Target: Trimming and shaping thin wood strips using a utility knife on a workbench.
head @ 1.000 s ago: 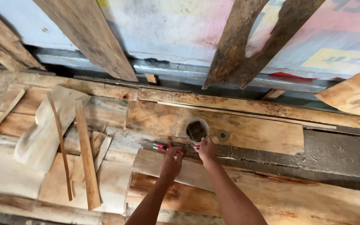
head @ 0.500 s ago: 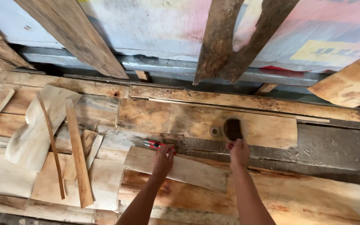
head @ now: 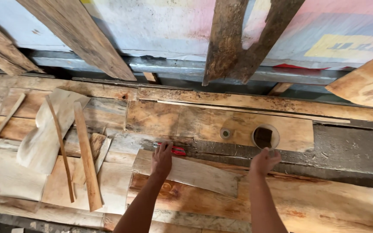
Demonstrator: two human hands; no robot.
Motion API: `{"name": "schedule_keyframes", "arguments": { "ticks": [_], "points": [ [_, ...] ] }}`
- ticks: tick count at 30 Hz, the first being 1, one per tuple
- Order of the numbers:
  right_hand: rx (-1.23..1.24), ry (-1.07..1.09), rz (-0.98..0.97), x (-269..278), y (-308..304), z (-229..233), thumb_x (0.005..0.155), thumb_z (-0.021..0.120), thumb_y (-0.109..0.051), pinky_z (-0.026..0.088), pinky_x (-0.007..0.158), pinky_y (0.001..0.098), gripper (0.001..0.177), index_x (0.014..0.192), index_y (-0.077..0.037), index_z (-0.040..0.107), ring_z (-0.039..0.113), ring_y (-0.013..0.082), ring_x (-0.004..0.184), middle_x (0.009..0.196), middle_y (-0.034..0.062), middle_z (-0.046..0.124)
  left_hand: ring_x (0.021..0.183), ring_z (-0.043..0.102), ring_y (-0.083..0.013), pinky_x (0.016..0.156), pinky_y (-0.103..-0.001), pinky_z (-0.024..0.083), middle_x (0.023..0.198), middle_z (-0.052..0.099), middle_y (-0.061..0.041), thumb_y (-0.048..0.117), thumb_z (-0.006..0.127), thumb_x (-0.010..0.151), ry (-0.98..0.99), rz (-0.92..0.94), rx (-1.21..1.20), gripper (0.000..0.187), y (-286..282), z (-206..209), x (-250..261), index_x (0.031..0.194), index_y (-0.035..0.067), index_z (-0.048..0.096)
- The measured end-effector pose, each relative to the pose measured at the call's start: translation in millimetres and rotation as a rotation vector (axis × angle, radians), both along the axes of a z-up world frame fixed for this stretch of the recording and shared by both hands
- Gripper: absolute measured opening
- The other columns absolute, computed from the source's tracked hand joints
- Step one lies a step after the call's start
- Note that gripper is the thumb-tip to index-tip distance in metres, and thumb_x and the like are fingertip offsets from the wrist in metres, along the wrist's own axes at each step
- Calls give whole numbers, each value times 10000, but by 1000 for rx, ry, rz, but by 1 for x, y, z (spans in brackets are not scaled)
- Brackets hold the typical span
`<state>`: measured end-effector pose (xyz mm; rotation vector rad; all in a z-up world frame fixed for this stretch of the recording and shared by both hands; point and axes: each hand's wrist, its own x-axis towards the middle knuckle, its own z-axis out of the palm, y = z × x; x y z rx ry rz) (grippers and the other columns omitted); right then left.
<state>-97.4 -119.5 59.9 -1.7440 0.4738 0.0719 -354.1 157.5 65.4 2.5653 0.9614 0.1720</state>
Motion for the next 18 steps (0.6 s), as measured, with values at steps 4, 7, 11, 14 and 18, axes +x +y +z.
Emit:
{"name": "schedule_keyframes", "arguments": {
  "ticks": [4, 7, 11, 14, 18],
  "points": [
    [-181, -209, 166, -18, 17, -42, 1096, 580, -221, 463, 724, 432, 471, 1462, 17, 401, 530, 239, 776, 975, 208, 537, 1143, 602, -300, 915, -484, 497, 1328, 588, -47, 134, 619, 930, 164, -117, 86, 476, 12, -11, 8, 1401, 164, 567],
    [-406, -365, 489, -28, 48, -36, 1029, 662, -271, 538, 866, 476, 468, 1420, -46, 538, 618, 286, 975, 1097, 155, 610, 1128, 624, -294, 913, -511, 485, 1291, 609, -37, 130, 615, 911, 77, -174, 97, 433, 17, -27, 9, 1342, 173, 605],
    [-679, -584, 759, -22, 90, -16, 907, 754, -260, 437, 995, 549, 643, 1459, -49, 501, 483, 430, 1253, 1365, 241, 523, 1127, 644, -280, 935, -481, 496, 1271, 610, -57, 127, 609, 918, 158, -244, 96, 370, 23, -30, 12, 1281, 196, 627],
    [-793, -589, 915, -13, 104, -20, 874, 772, -252, 389, 1080, 552, 672, 1471, -99, 502, 424, 440, 1350, 1454, 228, 485, 1145, 646, -263, 941, -466, 500, 1262, 612, -65, 129, 627, 922, 222, -284, 83, 351, 27, -26, 15, 1268, 191, 623],
    [-916, -410, 1037, 0, 98, -30, 952, 715, -205, 394, 1204, 505, 472, 1404, -163, 588, 471, 347, 1404, 1445, 119, 539, 1113, 638, -295, 906, -488, 491, 1264, 611, -73, 180, 709, 867, 128, -330, -1, 415, 29, -15, 21, 1272, 183, 618]
  ]
}}
